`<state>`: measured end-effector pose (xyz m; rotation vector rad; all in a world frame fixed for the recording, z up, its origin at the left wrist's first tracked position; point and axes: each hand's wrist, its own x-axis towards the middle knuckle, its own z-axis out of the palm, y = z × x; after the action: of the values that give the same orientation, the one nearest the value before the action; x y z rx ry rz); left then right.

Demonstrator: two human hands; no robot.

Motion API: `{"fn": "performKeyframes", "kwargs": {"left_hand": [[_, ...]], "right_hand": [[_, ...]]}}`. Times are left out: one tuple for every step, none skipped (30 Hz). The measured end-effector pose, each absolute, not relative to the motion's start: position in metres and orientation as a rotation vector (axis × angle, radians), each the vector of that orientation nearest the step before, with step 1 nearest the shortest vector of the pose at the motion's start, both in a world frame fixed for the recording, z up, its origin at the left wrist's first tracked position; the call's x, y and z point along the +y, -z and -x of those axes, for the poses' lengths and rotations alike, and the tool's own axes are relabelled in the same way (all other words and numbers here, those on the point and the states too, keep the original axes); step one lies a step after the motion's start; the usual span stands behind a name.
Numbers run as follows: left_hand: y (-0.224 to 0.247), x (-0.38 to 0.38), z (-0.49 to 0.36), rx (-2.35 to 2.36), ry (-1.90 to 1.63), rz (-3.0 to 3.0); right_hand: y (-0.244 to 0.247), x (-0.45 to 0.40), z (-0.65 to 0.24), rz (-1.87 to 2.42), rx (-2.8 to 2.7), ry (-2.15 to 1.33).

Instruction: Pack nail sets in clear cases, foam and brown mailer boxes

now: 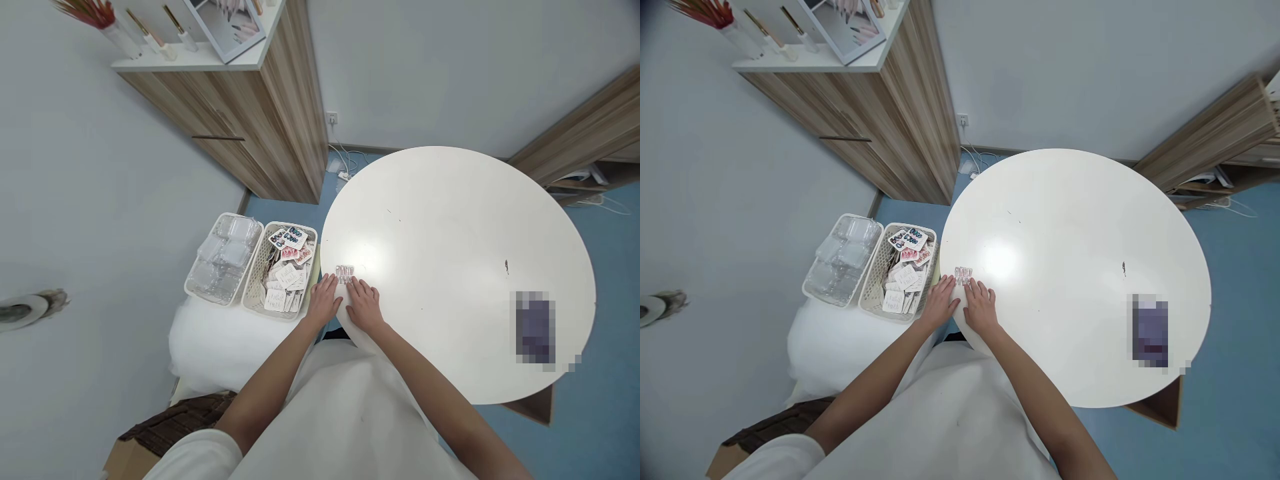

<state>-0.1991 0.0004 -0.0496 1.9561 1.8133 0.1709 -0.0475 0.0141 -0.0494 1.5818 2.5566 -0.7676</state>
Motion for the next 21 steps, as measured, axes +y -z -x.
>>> {"fn": "performKeyframes", "kwargs": {"left_hand": [[0.0496, 0.0001, 0.1992, 1.813, -0.178, -1.954], [0.0495, -0.0001, 0.1993, 1.812, -0.183, -1.953], [0.0494, -0.0003, 0.1994, 1.813, -0.186, -1.951], [0.0493, -0.0005, 0.1995, 1.813, -0.187, -1.949], [0.0492, -0.0007, 0.1996, 1.812, -0.188, -1.948], [0.0492, -0.0008, 0.1997, 1.811, -0.187, -1.948], [0.0493, -0.0008, 0.1996, 1.808, -0.187, -1.948], [0.0494, -0.0009, 0.1995, 1.806, -0.188, -1.949], [0.0496, -0.0009, 0.1994, 1.805, -0.19, -1.948], [0.0498, -0.001, 0.1992, 1.805, -0.194, -1.947], [0.0501, -0.001, 0.1991, 1.806, -0.198, -1.945], [0.0503, -0.0011, 0.1989, 1.807, -0.203, -1.943], [0.0505, -0.0013, 0.1988, 1.808, -0.208, -1.941], [0.0508, -0.0015, 0.1987, 1.808, -0.214, -1.94], [0.051, -0.0018, 0.1988, 1.808, -0.22, -1.938], [0.0514, -0.0023, 0.1989, 1.808, -0.227, -1.935], [0.0518, -0.0028, 0.1991, 1.806, -0.235, -1.93], [0.0524, -0.0035, 0.1993, 1.802, -0.243, -1.923], [0.0532, -0.0043, 0.1996, 1.799, -0.252, -1.914], [0.0541, -0.0052, 0.2, 1.796, -0.262, -1.904], [0.0552, -0.0063, 0.2003, 1.793, -0.271, -1.894]], "right_hand": [[0.049, 0.0143, 0.0474, -1.581, 2.557, 0.765], [0.0487, 0.0144, 0.0474, -1.578, 2.557, 0.76], [0.0485, 0.0145, 0.0475, -1.574, 2.556, 0.753], [0.0483, 0.0146, 0.0476, -1.57, 2.555, 0.745], [0.0483, 0.0146, 0.0478, -1.566, 2.554, 0.737], [0.0484, 0.0147, 0.0481, -1.562, 2.553, 0.729], [0.0486, 0.0147, 0.0483, -1.561, 2.553, 0.723], [0.0488, 0.0148, 0.0485, -1.56, 2.553, 0.719], [0.0491, 0.0149, 0.0487, -1.561, 2.554, 0.717], [0.0493, 0.015, 0.0488, -1.565, 2.553, 0.717], [0.0494, 0.0151, 0.0488, -1.569, 2.553, 0.718], [0.0495, 0.0152, 0.0487, -1.572, 2.552, 0.72], [0.0494, 0.0153, 0.0485, -1.573, 2.552, 0.722], [0.0492, 0.0154, 0.0483, -1.573, 2.552, 0.723], [0.0488, 0.0155, 0.0481, -1.57, 2.553, 0.723], [0.0483, 0.0156, 0.0479, -1.568, 2.553, 0.722], [0.0477, 0.0157, 0.0477, -1.565, 2.553, 0.72], [0.047, 0.0158, 0.0475, -1.564, 2.553, 0.719], [0.0463, 0.0157, 0.0474, -1.563, 2.551, 0.718], [0.0456, 0.0155, 0.0472, -1.564, 2.548, 0.718], [0.0449, 0.0151, 0.0469, -1.565, 2.544, 0.721]]}}
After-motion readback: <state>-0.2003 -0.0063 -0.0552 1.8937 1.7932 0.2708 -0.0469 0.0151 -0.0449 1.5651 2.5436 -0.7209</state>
